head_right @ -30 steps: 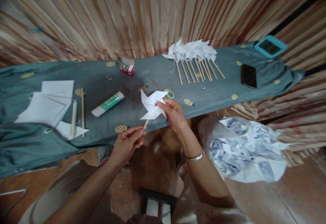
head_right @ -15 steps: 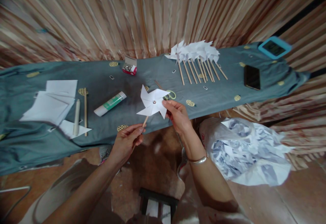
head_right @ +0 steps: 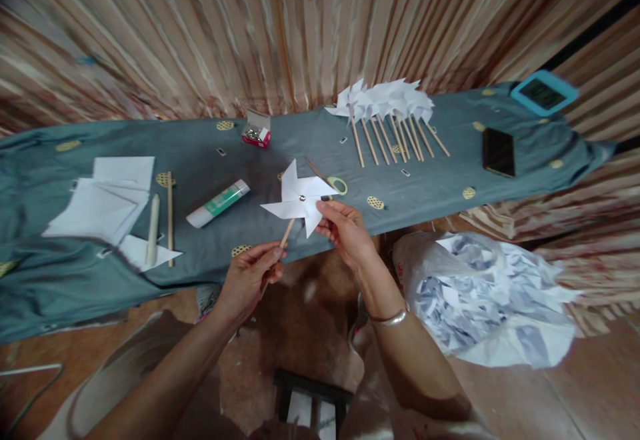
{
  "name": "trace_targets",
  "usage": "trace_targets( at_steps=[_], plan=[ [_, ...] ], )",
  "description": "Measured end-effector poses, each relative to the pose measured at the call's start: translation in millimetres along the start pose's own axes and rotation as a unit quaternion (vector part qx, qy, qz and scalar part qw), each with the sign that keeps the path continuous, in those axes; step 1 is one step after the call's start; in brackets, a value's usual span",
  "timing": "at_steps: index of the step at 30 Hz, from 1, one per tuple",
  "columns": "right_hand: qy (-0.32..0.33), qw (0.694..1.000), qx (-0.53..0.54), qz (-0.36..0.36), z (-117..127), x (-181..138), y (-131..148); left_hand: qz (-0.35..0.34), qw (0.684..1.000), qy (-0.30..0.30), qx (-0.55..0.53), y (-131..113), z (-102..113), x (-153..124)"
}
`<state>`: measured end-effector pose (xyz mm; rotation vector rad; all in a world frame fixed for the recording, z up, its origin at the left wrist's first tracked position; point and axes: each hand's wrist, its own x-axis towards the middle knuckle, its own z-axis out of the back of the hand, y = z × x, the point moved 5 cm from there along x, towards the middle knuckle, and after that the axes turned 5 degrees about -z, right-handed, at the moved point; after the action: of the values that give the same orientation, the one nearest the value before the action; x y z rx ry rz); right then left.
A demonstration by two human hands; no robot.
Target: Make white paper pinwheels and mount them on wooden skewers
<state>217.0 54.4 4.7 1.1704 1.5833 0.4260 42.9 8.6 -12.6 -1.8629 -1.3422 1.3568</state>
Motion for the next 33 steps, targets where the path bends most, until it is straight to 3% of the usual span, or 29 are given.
trace_targets(
  at_steps=[33],
  plan=[
    [0.034,0.994,0.084,-0.063,-16.0,-4.4,-16.4,0.039,0.999,-0.022,-0.032,5.4,-8.2,2.2]
  ],
)
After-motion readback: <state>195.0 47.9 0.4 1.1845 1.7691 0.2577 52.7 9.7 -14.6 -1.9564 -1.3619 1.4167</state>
